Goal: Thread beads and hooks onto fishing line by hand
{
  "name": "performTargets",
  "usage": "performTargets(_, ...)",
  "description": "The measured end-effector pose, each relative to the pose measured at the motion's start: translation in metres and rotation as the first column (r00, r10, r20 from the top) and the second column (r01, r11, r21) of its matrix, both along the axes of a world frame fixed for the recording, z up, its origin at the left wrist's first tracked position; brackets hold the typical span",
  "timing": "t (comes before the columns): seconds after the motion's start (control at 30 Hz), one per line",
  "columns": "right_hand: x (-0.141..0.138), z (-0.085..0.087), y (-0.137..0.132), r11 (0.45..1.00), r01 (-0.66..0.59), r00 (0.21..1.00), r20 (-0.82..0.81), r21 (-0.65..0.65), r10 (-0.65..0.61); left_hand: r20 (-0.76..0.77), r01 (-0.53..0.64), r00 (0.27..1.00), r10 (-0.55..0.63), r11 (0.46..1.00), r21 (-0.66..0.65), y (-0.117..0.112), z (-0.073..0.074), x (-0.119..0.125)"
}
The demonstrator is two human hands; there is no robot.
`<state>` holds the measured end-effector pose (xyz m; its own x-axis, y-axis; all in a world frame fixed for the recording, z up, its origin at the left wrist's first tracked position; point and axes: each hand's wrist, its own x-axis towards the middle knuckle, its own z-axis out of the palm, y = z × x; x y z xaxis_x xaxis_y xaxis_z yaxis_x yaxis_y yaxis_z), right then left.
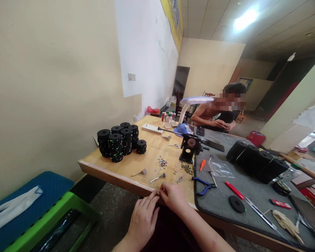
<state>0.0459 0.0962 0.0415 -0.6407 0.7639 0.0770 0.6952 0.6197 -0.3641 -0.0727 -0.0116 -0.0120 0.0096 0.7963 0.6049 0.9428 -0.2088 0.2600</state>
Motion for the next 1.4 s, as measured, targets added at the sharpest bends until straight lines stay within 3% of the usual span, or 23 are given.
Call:
performTargets(0.57, -0.006, 0.001, 0.002, 1.0, -0.029, 0.999, 0.041, 0.008, 0.029, -0.015, -0.04, 0.999, 0.04, 0.999, 0.021, 0.001, -0.003, -0.004)
performTargets(0.7, -0.005, 0.002, 0.001, 1.0, -0.028, 0.998, 0.048, 0.007, 0.028, -0.076, -0.082, 0.994, 0.083, 0.996, 0.025, 0.006, 0.0, -0.002)
performTargets(1.0, 0.006, 0.01, -0.001, 1.0, 0.005, 0.997, 0.081, 0.0, -0.005, -0.299, -0.19, 0.943, 0.145, 0.974, -0.127, 0.013, 0.004, 0.009)
performTargets(1.4, 0.039, 0.004, 0.002, 0.999, 0.046, 0.999, -0.003, -0.023, -0.046, -0.369, -0.226, 0.922, 0.118, 0.937, -0.265, 0.017, 0.02, 0.015)
